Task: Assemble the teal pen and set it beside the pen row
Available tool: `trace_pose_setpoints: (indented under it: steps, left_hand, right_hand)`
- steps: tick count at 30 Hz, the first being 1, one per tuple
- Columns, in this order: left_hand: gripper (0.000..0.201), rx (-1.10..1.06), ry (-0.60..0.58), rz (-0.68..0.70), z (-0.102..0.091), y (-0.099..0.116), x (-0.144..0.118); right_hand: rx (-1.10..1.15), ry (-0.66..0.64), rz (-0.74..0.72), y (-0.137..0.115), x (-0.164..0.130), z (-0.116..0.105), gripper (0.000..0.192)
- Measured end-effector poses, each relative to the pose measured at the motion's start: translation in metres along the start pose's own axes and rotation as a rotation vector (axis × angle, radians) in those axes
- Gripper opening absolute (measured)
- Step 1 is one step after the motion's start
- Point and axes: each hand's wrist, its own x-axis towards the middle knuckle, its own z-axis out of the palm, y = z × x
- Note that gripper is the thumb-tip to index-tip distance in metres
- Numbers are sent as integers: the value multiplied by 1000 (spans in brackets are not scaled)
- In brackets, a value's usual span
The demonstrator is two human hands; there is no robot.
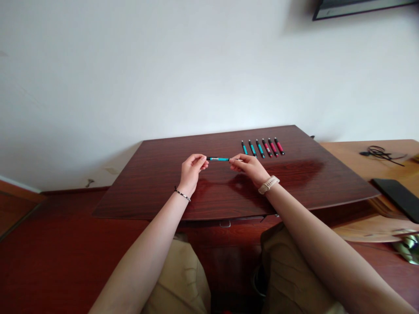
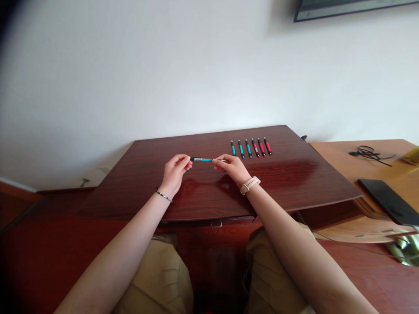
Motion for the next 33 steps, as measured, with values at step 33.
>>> trace_pose_setpoints:
  steps: [33]
  left_hand:
    - [29,22,5,19,1,-2,2]
  right_hand:
    - [-45,-41,72,-2,-1,1,58]
